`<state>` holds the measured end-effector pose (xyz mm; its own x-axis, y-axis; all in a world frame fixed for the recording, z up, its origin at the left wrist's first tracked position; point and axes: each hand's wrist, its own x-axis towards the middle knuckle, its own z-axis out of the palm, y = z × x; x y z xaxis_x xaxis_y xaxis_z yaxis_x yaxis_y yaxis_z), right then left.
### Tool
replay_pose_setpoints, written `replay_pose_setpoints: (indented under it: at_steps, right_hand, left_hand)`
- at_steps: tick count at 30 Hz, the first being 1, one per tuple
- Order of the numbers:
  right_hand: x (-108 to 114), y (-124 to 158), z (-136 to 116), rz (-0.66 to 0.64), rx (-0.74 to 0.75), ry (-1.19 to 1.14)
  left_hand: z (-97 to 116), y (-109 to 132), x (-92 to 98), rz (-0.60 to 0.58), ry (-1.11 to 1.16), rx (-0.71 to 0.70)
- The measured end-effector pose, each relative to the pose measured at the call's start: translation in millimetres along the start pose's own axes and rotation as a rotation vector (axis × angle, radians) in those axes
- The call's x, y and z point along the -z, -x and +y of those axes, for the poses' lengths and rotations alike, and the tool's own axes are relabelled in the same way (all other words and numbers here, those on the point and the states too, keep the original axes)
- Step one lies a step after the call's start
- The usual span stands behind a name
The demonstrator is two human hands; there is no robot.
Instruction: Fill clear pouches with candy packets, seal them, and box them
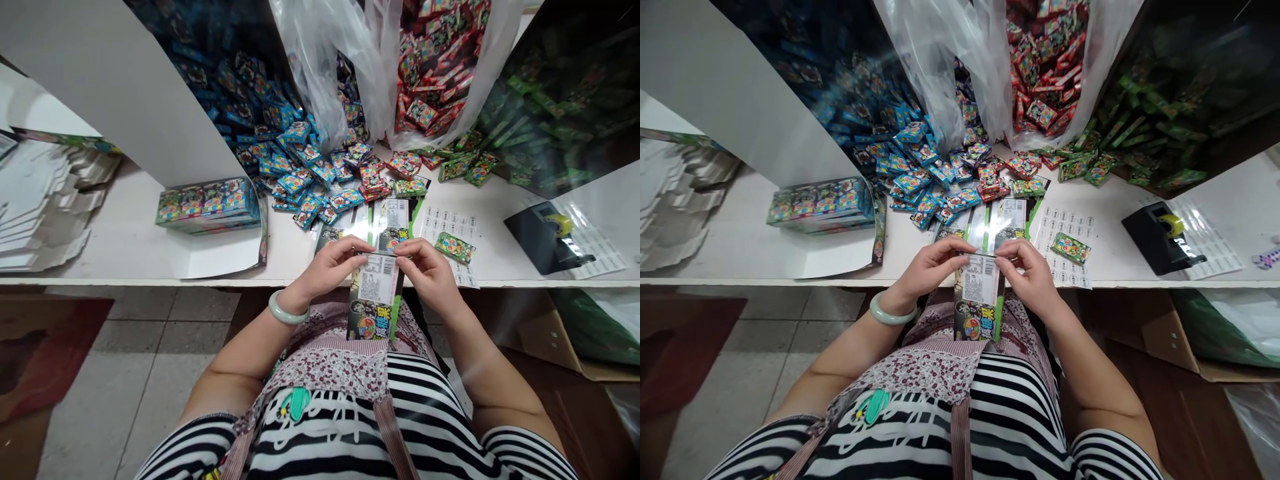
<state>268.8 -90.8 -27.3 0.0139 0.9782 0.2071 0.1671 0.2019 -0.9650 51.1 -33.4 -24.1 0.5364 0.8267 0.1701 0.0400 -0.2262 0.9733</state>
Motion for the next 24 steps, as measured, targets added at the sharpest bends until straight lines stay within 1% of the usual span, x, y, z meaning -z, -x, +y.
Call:
replay_pose_setpoints:
  at_steps: [3,5,8,10,11,12,13,14,16,17,19,20,22,24]
  right_hand:
    - [-1.1,0.1,2.3,0.0,-0.003,-0.019]
    - [-3.6,1.5,1.3,0.005,-0.016,-0.025]
    - [-5.3,2.5,0.5,-0.004,-0.063,-0.033]
    - [2.7,-1.4,6.3,-0.039,-0.104,-0.038]
    - [11.8,-5.2,12.5,-0.042,-0.124,-0.033]
    - [24.7,-10.3,21.0,-0.018,-0.147,-0.014]
    - [41.3,-16.4,31.7,0.036,-0.17,0.024]
    - [60.8,-23.1,43.8,0.126,-0.196,0.089]
    - [103.4,-37.0,69.8,0.358,-0.259,0.319]
    - [123.7,-43.5,82.0,0.423,-0.281,0.46]
    - [156.3,-54.5,101.9,0.429,-0.327,0.693]
    - [167.4,-59.0,109.1,0.399,-0.35,0.78]
    - [179.6,-65.8,118.0,0.325,-0.392,0.894]
    - [182.7,-70.3,121.4,0.265,-0.417,0.959]
  left_hand:
    - [-0.2,-1.6,-0.4,-0.016,-0.032,-0.005]
    - [-2.2,-1.3,-2.4,0.0,-0.017,0.005]
    - [-6.9,1.6,-5.4,0.072,-0.032,0.044]
    - [-9.8,3.7,-5.5,0.121,-0.055,0.069]
    - [-11.0,4.4,-4.8,0.135,-0.066,0.074]
    - [-12.1,4.7,-4.1,0.142,-0.074,0.072]
    - [-13.2,4.5,-3.5,0.146,-0.08,0.066]
    - [-14.2,3.8,-3.4,0.153,-0.081,0.059]
    - [-16.2,1.3,-4.8,0.176,-0.072,0.047]
    - [-17.1,-0.4,-6.3,0.189,-0.064,0.046]
    - [-18.3,-4.3,-10.0,0.209,-0.053,0.056]
    - [-18.6,-6.4,-11.9,0.212,-0.051,0.065]
    - [-18.7,-10.0,-14.6,0.206,-0.05,0.088]
    - [-19.0,-12.6,-15.8,0.201,-0.056,0.113]
